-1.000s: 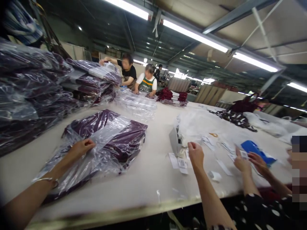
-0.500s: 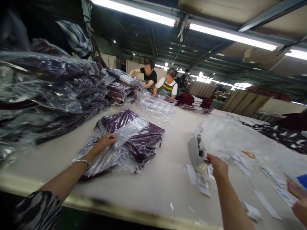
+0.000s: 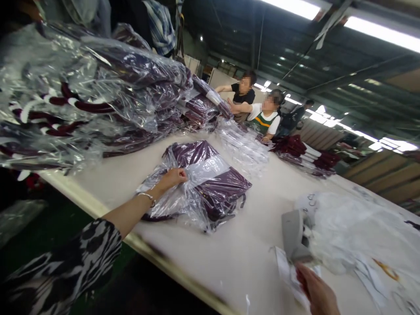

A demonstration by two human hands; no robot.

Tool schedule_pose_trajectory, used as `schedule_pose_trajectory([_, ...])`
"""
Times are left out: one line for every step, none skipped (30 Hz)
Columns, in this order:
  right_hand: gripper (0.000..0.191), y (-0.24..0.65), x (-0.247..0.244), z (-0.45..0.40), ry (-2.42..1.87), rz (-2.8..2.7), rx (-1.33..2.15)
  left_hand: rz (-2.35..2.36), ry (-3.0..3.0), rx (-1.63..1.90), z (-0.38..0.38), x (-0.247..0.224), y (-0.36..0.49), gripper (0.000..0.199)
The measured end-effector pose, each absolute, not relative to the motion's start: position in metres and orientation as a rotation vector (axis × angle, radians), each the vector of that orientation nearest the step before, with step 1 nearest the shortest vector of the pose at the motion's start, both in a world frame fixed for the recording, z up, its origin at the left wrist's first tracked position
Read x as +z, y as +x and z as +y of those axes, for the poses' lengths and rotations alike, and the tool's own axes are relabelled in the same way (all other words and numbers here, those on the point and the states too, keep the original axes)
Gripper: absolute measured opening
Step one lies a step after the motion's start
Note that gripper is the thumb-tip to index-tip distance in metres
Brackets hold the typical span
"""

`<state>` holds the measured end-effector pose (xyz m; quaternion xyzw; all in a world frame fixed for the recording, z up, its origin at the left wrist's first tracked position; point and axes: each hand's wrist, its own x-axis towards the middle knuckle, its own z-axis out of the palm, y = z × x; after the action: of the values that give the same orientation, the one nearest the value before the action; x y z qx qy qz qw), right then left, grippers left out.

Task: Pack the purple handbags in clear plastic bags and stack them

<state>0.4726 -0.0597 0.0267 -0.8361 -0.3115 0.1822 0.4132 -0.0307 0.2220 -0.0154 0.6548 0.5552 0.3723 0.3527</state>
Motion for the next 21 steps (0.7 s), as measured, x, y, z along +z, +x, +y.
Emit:
schedule_pose_trajectory([0.042, 0.447, 0.043, -0.045, -2.073, -0.807, 0.55, 1.435, 1.695, 0.961, 0.222, -0.016, -0.031, 0.012])
schedule_pose_trajectory([0.042, 0.415, 0.061, -0.026, -2.016, -0.939, 0.662, 1.434, 1.698, 0.955, 0.221, -0.016, -0.031, 0.012])
schedule_pose_trajectory([0.04, 0.379, 0.08, -0.004, -1.934, -1.17, 0.769, 1.436, 1.703, 0.947, 0.221, -0.015, -0.031, 0.012])
schedule_pose_trajectory([0.038, 0.34, 0.098, 0.02, -1.865, -1.408, 0.869, 1.441, 1.707, 0.937, 0.22, -0.015, -0.031, 0.012])
schedule_pose_trajectory([0.036, 0.301, 0.115, 0.046, -1.782, -1.601, 1.003, 1.448, 1.712, 0.927, 0.219, -0.014, -0.031, 0.012])
schedule_pose_trajectory([0.035, 0.263, 0.127, 0.072, -1.68, -1.734, 1.152, 1.458, 1.716, 0.917, 0.219, -0.013, -0.031, 0.012])
schedule_pose_trajectory([0.034, 0.228, 0.136, 0.098, -1.582, -1.835, 1.312, 1.469, 1.719, 0.908, 0.218, -0.012, -0.032, 0.012])
schedule_pose_trajectory([0.033, 0.198, 0.14, 0.123, -1.499, -1.911, 1.44, 1.477, 1.722, 0.901, 0.217, -0.011, -0.032, 0.011])
schedule_pose_trajectory([0.033, 0.173, 0.139, 0.147, -1.46, -1.973, 1.507, 1.484, 1.724, 0.895, 0.217, -0.01, -0.032, 0.011])
schedule_pose_trajectory([0.031, 0.153, 0.135, 0.168, -1.493, -2.055, 1.523, 1.49, 1.725, 0.89, 0.217, -0.01, -0.032, 0.011])
schedule_pose_trajectory([0.028, 0.138, 0.127, 0.188, -1.581, -2.152, 1.486, 1.499, 1.723, 0.884, 0.217, -0.01, -0.032, 0.01])
schedule_pose_trajectory([0.025, 0.128, 0.118, 0.205, -1.697, -2.249, 1.416, 1.51, 1.719, 0.876, 0.217, -0.01, -0.031, 0.01])
schedule_pose_trajectory([0.022, 0.121, 0.108, 0.22, -1.822, -2.335, 1.325, 1.525, 1.713, 0.865, 0.218, -0.01, -0.031, 0.009])
schedule_pose_trajectory([0.022, 0.117, 0.098, 0.233, -1.932, -2.401, 1.236, 1.543, 1.706, 0.852, 0.219, -0.011, -0.03, 0.008])
schedule_pose_trajectory([0.022, 0.114, 0.089, 0.243, -2.014, -2.446, 1.164, 1.561, 1.699, 0.838, 0.219, -0.011, -0.03, 0.007])
schedule_pose_trajectory([0.024, 0.112, 0.081, 0.251, -2.071, -2.47, 1.114, 1.578, 1.695, 0.825, 0.22, -0.012, -0.029, 0.007])
schedule_pose_trajectory([0.025, 0.111, 0.074, 0.257, -2.111, -2.484, 1.081, 1.593, 1.693, 0.815, 0.22, -0.012, -0.028, 0.007])
schedule_pose_trajectory([0.026, 0.109, 0.069, 0.262, -2.15, -2.499, 1.039, 1.605, 1.694, 0.806, 0.22, -0.012, -0.027, 0.007])
schedule_pose_trajectory([0.026, 0.107, 0.066, 0.265, -2.186, -2.511, 0.99, 1.614, 1.697, 0.798, 0.219, -0.012, -0.026, 0.007])
schedule_pose_trajectory([0.028, 0.105, 0.063, 0.267, -2.215, -2.517, 0.936, 1.62, 1.701, 0.791, 0.218, -0.011, -0.026, 0.007])
schedule_pose_trajectory([0.03, 0.104, 0.062, 0.269, -2.234, -2.515, 0.88, 1.624, 1.706, 0.784, 0.217, -0.01, -0.026, 0.007])
